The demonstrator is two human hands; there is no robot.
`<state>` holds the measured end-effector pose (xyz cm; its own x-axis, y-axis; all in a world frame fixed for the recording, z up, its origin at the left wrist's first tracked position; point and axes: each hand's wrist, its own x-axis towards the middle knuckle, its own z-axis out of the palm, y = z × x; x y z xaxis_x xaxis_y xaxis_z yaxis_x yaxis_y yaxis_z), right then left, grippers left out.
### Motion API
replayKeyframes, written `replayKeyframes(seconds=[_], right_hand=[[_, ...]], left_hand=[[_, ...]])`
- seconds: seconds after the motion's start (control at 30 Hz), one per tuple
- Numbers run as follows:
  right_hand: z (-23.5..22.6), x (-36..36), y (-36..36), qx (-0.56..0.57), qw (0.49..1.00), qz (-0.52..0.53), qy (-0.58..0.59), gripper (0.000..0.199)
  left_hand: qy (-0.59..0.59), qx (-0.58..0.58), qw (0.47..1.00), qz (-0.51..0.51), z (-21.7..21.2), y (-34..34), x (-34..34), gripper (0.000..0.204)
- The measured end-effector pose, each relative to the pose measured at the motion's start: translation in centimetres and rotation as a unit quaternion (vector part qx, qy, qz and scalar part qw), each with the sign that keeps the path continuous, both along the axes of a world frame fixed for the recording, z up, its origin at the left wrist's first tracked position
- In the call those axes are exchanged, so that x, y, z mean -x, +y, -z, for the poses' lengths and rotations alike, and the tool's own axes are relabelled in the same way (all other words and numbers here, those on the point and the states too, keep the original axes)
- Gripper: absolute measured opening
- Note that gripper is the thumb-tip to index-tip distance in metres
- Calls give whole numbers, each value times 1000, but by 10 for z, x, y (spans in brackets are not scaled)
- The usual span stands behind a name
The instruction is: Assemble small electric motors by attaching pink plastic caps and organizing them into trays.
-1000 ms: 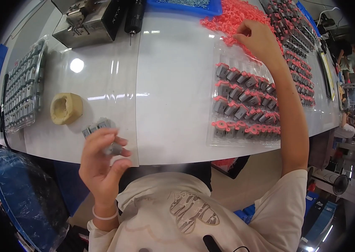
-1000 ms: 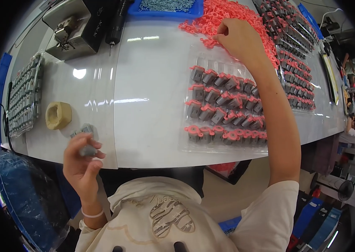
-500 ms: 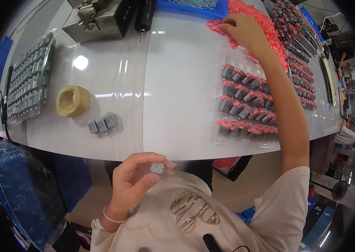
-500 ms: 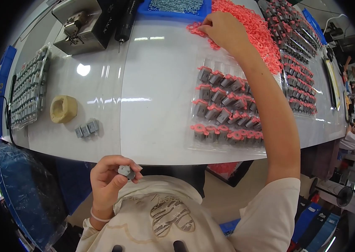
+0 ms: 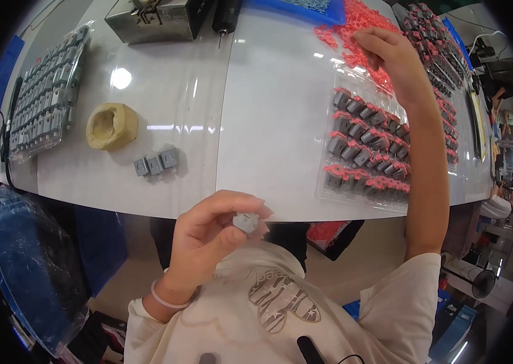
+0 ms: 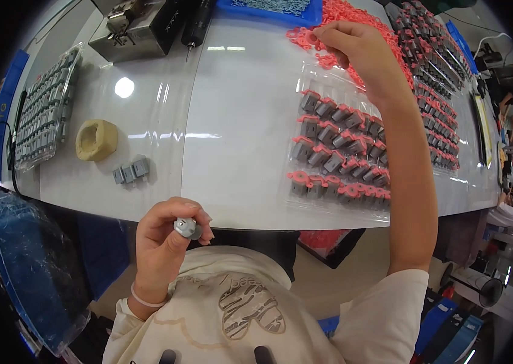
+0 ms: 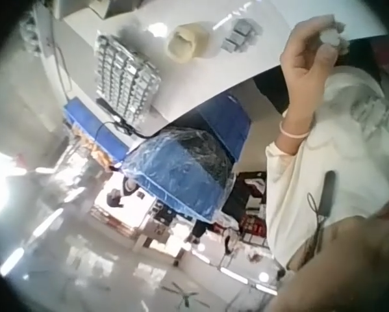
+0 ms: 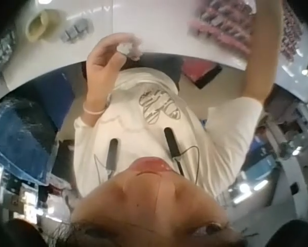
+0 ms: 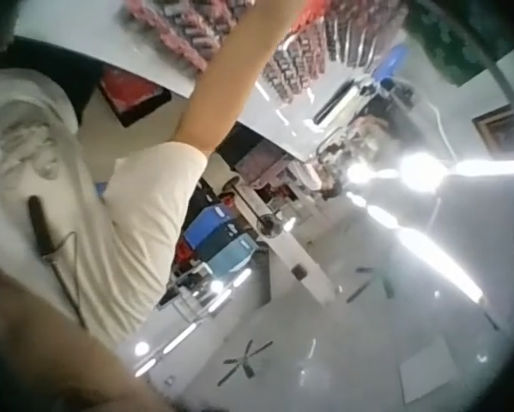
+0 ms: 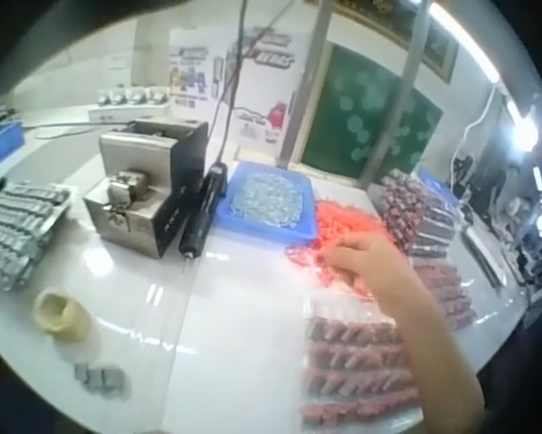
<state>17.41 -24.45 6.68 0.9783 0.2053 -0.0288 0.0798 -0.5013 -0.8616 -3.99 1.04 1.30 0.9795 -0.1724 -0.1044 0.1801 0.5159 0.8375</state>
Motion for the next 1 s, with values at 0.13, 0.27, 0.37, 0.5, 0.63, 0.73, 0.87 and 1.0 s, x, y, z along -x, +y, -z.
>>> replayKeyframes(seconds=[0.13, 0.27, 0.37, 0.5, 0.63, 0.73, 0.87, 1.0], right_hand=[[-21, 76, 46, -58, 995, -74, 21, 16], [-25, 134, 58, -139, 979, -145, 35, 14], [-17, 158, 69, -125, 983, -132, 20, 12], [-9, 179, 77, -94, 992, -81, -36, 10], [5, 193, 83, -84, 988, -49, -119, 12], [8, 200, 87, -100, 985, -23, -135, 14], [14, 210, 92, -178, 979, 28, -96, 13], [20, 211, 91, -160, 971, 2, -179, 12]], left_hand=[[-55, 68, 995, 49, 8, 7, -5, 36], [-5, 128, 989, 69, 1, -6, -10, 33], [-23, 129, 990, 55, 6, -13, -7, 30], [-98, 73, 992, 25, 10, -16, -2, 28], [-101, 37, 994, 9, 9, -18, 3, 30], [-74, 111, 990, -47, 6, -28, 9, 30], [-141, 74, 987, -27, 10, -26, 5, 29], [-152, 35, 987, -26, 9, -25, 7, 28]])
